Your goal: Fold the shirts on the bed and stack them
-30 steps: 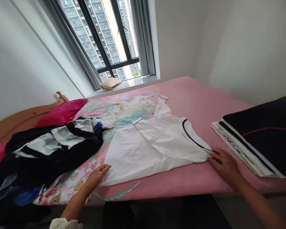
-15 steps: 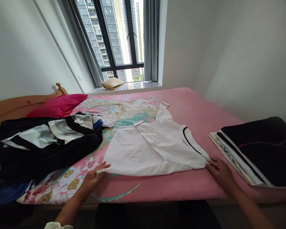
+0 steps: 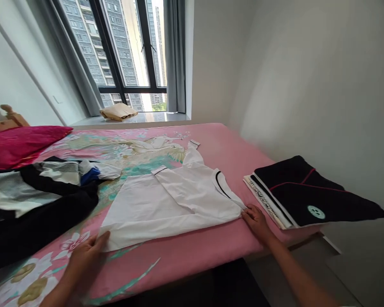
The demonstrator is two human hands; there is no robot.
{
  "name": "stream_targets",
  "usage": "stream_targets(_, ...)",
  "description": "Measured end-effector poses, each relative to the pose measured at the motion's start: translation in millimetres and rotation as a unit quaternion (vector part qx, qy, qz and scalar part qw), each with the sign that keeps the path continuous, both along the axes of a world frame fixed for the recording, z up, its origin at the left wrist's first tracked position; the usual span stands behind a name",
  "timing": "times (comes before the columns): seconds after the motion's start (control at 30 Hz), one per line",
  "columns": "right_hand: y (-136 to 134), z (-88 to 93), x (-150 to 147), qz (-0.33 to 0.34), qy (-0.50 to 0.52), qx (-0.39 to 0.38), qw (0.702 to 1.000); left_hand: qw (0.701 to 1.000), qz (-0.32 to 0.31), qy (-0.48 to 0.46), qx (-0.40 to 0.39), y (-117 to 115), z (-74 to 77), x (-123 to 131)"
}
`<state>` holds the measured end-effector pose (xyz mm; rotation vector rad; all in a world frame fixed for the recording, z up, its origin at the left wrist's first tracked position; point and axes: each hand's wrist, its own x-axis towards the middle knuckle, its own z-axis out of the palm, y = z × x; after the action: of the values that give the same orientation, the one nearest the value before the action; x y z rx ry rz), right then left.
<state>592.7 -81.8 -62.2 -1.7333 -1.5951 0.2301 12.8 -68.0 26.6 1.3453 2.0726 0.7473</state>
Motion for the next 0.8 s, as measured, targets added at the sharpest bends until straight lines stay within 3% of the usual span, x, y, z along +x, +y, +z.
stream_targets(0.1, 0.5, 2.4, -1.5, -0.009, -0.01, -0.004, 1.0, 0.997, 0.033, 0.064, 0.004, 11.1, 5.7, -4.2)
stream_targets(0.3, -2.6, 4.6, -5.8, -0.019, -0.028, -0.002, 0.999, 0.965, -0.079, 0.248, -0.016, 13.1, -13.3, 1.0)
stream_targets(0.43, -1.8, -0.2, -4.6, -0.018, -0.04, 0.003, 0.999, 0.952, -0.096, 0.289, 0.0, 6.8, -23.9, -8.6)
stream_targets(0.5, -1.1, -4.3, -3.3, -0.023, -0.046, 0.005, 0.999, 0.943, -0.076, 0.324, 0.013, 7.0, -21.0, -13.8)
stream_targets(0.6, -0.6, -9.1, -2.0, -0.024, -0.056, 0.003, 0.998, 0.925, -0.059, 0.369, 0.076, 14.6, -2.3, -1.3)
stream_targets(0.7, -0.8, -9.5, -2.2, -0.024, -0.064, 0.009, 0.998, 0.961, -0.099, 0.23, 0.115, 33.6, 25.5, 46.5)
stream_targets(0.77, -0.9, -7.5, -2.9, -0.023, -0.064, 0.016, 0.998, 0.992, -0.106, 0.052, 0.033, 53.1, 38.5, 89.7)
stream_targets(0.8, -0.8, -6.0, -3.4, -0.023, -0.062, 0.02, 0.998, 0.994, -0.111, 0.005, -0.002, 64.4, 41.4, 111.2)
